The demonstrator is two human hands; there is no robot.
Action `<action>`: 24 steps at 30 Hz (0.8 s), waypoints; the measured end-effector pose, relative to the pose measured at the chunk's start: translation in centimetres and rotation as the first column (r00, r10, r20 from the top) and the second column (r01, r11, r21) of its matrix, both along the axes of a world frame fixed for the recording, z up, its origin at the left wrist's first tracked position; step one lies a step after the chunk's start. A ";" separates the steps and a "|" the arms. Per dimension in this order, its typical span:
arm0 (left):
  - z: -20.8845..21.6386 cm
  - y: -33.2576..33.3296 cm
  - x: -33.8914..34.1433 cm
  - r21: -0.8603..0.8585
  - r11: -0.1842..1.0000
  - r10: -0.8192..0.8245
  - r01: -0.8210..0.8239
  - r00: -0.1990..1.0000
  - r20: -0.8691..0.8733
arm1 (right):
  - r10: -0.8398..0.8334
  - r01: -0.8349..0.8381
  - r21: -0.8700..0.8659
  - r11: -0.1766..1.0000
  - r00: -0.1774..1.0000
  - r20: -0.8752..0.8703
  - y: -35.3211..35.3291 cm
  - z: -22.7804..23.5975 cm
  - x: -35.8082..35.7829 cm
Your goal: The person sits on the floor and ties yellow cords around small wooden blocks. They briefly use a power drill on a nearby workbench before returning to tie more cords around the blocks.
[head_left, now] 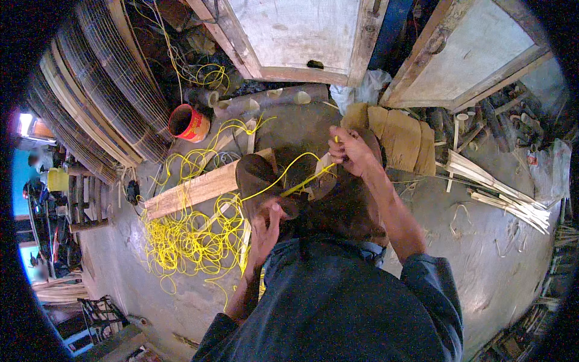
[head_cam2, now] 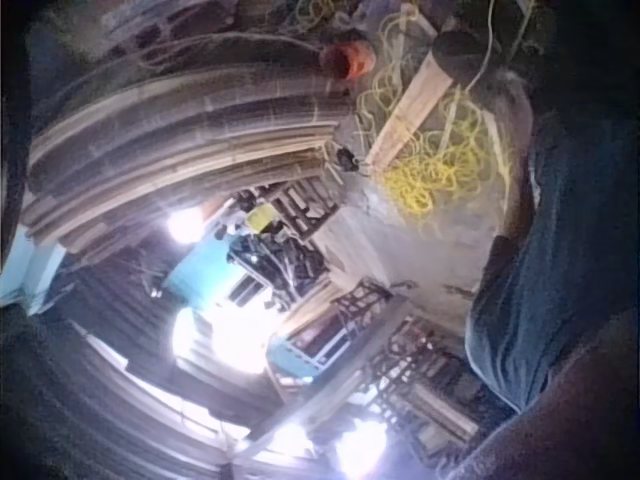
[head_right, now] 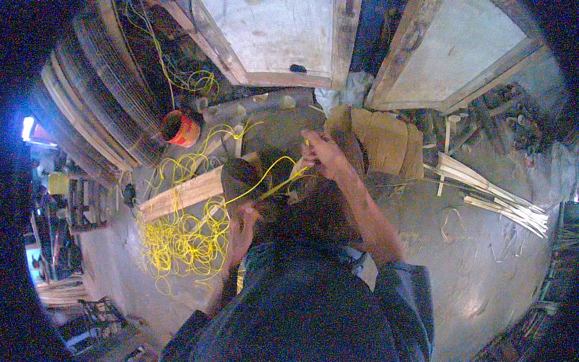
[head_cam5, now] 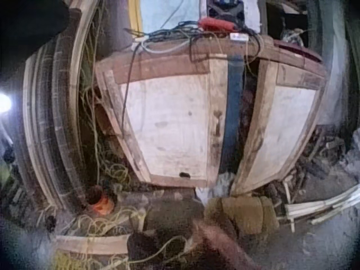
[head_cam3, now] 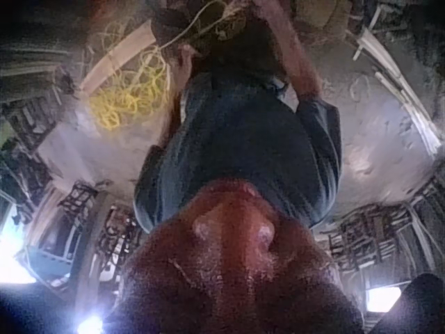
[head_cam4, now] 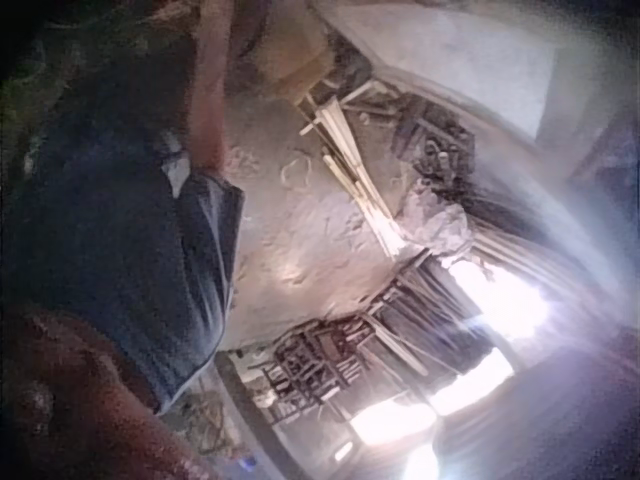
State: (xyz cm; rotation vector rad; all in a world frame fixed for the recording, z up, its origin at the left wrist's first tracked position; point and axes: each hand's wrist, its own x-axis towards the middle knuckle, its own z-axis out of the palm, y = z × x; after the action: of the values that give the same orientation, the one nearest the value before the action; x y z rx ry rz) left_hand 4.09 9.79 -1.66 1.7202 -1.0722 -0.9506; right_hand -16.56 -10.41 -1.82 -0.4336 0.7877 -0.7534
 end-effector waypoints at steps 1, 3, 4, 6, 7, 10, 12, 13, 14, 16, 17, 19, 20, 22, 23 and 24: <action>1.1 -1.8 0.3 -0.101 0.994 -0.019 0.046 0.967 0.252 | 0.058 -0.058 -0.022 0.998 0.998 -0.009 0.1 1.2 0.4; 3.4 -5.5 1.2 -0.320 0.939 0.093 0.125 0.803 0.588 | 0.150 -0.152 -0.081 0.985 0.988 -0.030 0.0 2.4 1.0; 4.4 -7.3 1.3 -0.446 0.879 0.192 0.168 0.732 0.654 | 0.165 -0.170 -0.120 0.978 0.985 -0.054 -0.4 2.8 0.9; 6.7 -8.8 2.4 -0.455 0.880 0.273 -0.138 0.930 0.245 | 0.167 -0.176 -0.141 0.974 0.983 -0.069 -0.6 4.0 0.5; 7.3 -9.5 3.1 -0.405 0.870 0.316 -0.283 0.948 0.018 | 0.153 -0.160 -0.122 0.980 0.986 -0.062 -0.4 4.7 0.4; 7.2 -11.3 4.2 -0.407 0.881 -0.027 0.242 0.884 0.467 | 0.249 -0.246 -0.112 0.963 0.968 0.017 -0.4 6.2 0.8; 7.3 -11.8 -0.1 -0.199 0.858 -0.396 0.474 0.856 0.333 | 0.305 -0.302 -0.088 0.949 0.952 0.018 -0.1 6.1 1.5; 7.1 -12.2 -1.9 -0.236 0.757 -0.504 0.609 0.775 0.381 | 0.292 -0.292 -0.068 0.954 0.956 -0.009 0.0 6.1 1.8; 6.0 -12.2 -2.9 -0.314 0.724 -0.576 0.615 0.788 0.215 | 0.282 -0.284 -0.051 0.958 0.959 -0.035 0.2 6.2 2.3; 5.2 -11.3 -4.1 -0.273 0.807 -0.528 0.523 0.847 0.063 | 0.286 -0.297 -0.110 0.949 0.952 -0.108 0.5 6.8 3.0; 5.0 -11.0 -4.0 -0.206 0.815 -0.525 0.542 0.840 0.137 | 0.284 -0.303 -0.133 0.944 0.948 -0.145 0.6 6.8 3.1; 2.5 -10.7 -3.6 -0.017 0.806 -0.589 0.592 0.804 0.079 | 0.264 -0.349 -0.331 0.877 0.924 -0.275 0.6 6.0 2.9; 1.7 -10.6 -3.4 0.076 0.790 -0.612 0.608 0.790 0.046 | 0.236 -0.367 -0.383 0.848 0.907 -0.348 0.6 5.8 2.9; 1.1 -10.4 -2.9 0.073 0.834 -0.548 0.546 0.837 -0.003 | 0.163 -0.379 -0.467 0.799 0.884 -0.438 0.4 5.1 2.7; 1.0 -10.3 -2.8 0.072 0.855 -0.513 0.513 0.858 -0.027 | 0.122 -0.369 -0.501 0.783 0.881 -0.458 0.3 4.3 2.5; 0.9 -10.4 -2.9 0.040 0.893 -0.443 0.448 0.892 -0.092 | 0.080 -0.360 -0.535 0.765 0.876 -0.475 0.1 3.5 2.3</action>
State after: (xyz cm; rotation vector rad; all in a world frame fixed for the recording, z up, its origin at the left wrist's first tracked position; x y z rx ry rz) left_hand 1.23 -0.56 -0.77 1.4910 -1.4325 -1.3375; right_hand -14.25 -10.29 1.67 -1.3062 0.8653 -0.6782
